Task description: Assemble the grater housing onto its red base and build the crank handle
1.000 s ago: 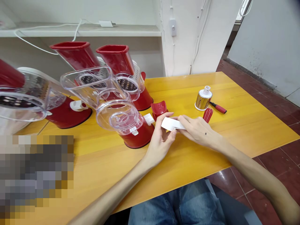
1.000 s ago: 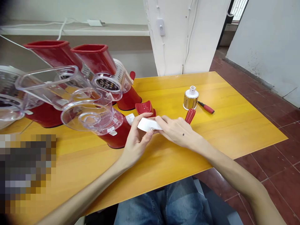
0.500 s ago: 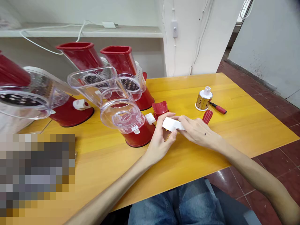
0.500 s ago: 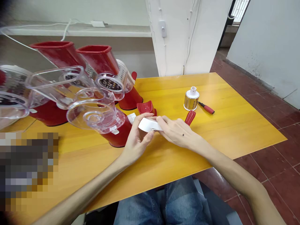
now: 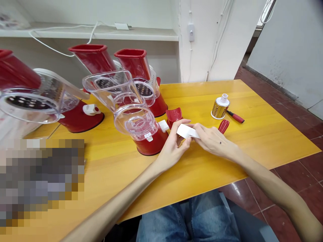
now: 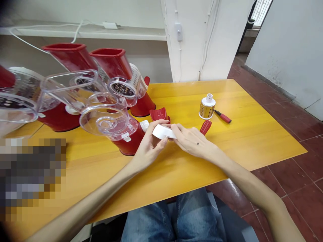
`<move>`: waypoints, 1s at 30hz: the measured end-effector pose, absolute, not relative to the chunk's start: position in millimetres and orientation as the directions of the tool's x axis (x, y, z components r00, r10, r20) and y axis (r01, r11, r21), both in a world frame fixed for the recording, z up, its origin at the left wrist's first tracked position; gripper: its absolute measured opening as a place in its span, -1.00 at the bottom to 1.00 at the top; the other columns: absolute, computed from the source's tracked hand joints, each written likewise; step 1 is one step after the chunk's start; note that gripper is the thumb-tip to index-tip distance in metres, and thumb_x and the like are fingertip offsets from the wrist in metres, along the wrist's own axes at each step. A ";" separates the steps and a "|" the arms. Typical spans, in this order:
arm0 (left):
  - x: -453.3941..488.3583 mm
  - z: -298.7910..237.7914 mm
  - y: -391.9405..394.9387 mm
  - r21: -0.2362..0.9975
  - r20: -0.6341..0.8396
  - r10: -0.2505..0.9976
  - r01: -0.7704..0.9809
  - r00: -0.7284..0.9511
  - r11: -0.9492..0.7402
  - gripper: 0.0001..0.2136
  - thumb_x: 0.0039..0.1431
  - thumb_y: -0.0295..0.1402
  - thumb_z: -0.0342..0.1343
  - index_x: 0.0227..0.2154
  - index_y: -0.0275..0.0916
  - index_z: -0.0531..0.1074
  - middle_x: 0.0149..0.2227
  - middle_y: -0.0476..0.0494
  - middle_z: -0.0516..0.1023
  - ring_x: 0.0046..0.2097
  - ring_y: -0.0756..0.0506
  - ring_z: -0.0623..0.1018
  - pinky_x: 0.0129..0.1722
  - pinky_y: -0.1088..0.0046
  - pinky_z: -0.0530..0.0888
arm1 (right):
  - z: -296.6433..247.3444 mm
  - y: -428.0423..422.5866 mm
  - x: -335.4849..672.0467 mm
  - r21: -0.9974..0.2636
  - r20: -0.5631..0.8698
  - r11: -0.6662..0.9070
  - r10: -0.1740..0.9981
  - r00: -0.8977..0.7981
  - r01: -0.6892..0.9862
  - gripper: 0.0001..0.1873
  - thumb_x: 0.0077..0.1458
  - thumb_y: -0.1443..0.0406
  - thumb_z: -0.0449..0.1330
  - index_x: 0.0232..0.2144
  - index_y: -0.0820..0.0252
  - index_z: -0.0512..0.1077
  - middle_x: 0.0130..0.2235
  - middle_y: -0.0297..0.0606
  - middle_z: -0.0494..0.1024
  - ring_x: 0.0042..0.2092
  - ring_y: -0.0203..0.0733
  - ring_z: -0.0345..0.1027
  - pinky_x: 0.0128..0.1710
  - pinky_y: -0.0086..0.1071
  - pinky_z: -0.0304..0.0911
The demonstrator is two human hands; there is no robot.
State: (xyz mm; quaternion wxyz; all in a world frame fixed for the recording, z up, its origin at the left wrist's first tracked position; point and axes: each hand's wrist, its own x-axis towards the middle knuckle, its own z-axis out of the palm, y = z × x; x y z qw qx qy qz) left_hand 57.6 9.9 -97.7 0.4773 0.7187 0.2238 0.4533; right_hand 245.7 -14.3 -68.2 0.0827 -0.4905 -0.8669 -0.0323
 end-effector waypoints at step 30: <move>70.1 -100.6 -11.0 0.846 0.533 0.774 -0.229 0.341 -0.482 -0.53 0.42 -0.24 0.02 0.30 -0.09 0.05 0.23 -0.28 0.40 0.22 -0.20 0.45 0.25 0.07 0.37 | -92.0 -13.4 237.6 -0.008 0.572 0.534 0.696 -0.434 0.846 -0.75 0.48 0.24 -0.19 0.02 0.27 0.16 -0.18 -0.06 0.62 -0.45 -0.15 0.49 -0.60 -0.35 -0.01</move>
